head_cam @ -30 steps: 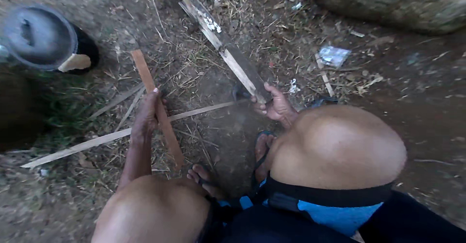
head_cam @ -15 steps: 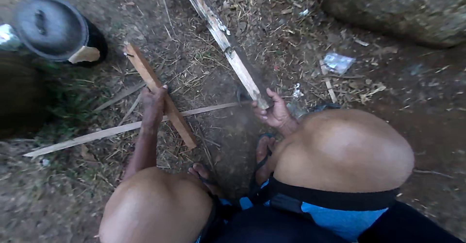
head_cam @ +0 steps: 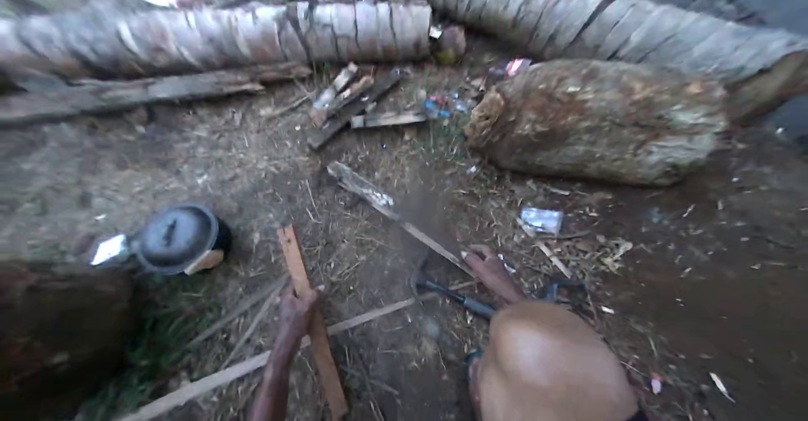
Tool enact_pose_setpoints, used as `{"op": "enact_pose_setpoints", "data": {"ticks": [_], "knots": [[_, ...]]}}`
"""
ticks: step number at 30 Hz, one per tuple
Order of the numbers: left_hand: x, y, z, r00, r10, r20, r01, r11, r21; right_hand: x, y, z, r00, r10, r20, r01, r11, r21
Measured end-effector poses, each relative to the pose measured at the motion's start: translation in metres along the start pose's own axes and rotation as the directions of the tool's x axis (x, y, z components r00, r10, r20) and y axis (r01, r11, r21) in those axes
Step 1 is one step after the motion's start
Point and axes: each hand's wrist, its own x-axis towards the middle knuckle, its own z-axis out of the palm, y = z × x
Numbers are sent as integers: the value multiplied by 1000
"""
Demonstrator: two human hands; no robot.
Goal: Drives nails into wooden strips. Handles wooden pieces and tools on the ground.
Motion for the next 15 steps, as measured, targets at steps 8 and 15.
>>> {"op": "enact_pose_setpoints", "data": {"ticks": [8, 15], "knots": [[-12, 47, 5, 986, 162, -41, -166, 980, -112, -26, 11, 18, 941, 22, 338, 233, 682, -693], [-25, 74, 9, 954, 290, -78, -301, 919, -254, -23, 40, 35, 885, 92, 457, 305, 626, -718]]}}
